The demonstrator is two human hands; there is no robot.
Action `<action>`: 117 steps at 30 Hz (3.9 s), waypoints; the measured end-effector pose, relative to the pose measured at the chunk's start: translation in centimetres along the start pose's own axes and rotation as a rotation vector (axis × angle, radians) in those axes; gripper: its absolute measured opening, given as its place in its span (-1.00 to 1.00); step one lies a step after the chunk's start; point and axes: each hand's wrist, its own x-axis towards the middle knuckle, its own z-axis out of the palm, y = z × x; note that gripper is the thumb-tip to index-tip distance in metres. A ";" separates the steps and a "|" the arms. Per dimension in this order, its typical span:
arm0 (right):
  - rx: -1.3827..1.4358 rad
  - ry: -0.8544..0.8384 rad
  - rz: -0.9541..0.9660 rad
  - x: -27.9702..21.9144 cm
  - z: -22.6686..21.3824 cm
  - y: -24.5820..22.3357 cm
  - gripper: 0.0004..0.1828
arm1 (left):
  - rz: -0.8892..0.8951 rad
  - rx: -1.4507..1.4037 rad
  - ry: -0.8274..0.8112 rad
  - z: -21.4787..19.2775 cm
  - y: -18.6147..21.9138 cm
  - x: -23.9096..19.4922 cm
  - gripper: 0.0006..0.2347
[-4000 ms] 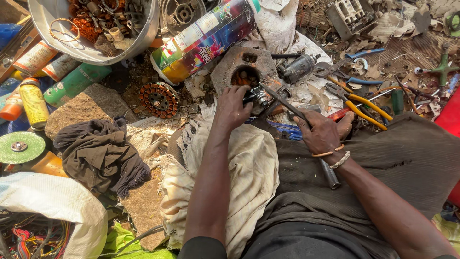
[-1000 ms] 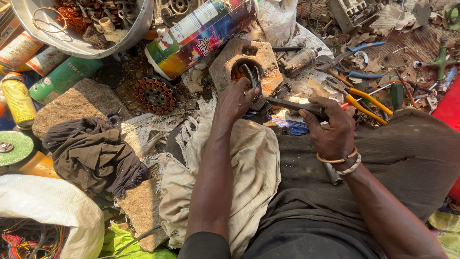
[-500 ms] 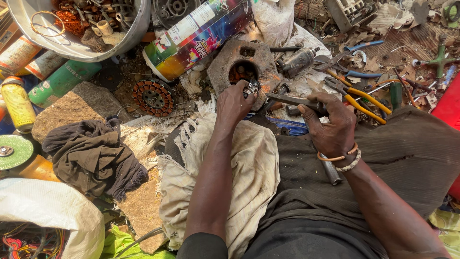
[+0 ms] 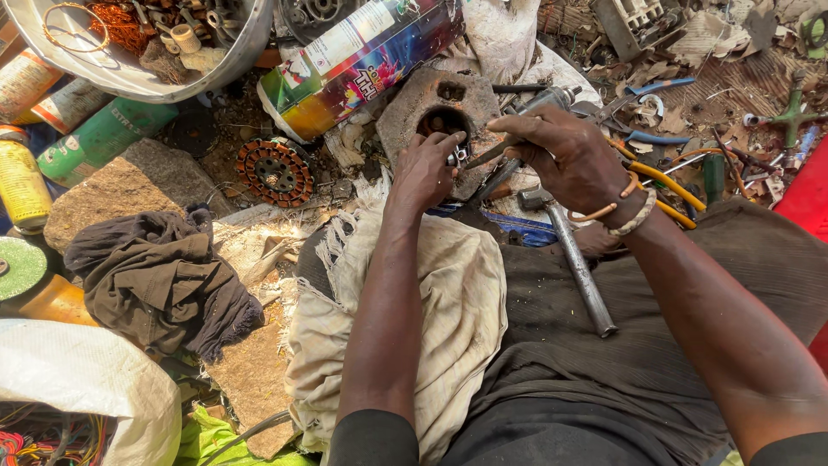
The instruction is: The person sits on the ground and uses a hammer and pliers to disassemble and adjust a small metal component. They repeatedly strike the part, use pliers to grip and twist sections, and inspect the separated pieces.
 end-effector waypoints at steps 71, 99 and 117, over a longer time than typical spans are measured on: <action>-0.338 -0.365 0.440 10.4 -8.9 -3.2 -0.80 | 0.212 -0.629 0.040 -0.7 1.0 3.9 -0.76; -0.094 -0.191 0.627 6.3 -7.1 0.0 -0.68 | -0.062 -1.248 -0.093 -1.2 0.2 4.1 -0.80; 0.545 -0.244 1.299 -15.0 4.9 7.1 -0.55 | 0.074 -0.614 -0.027 -2.6 1.8 2.4 -0.78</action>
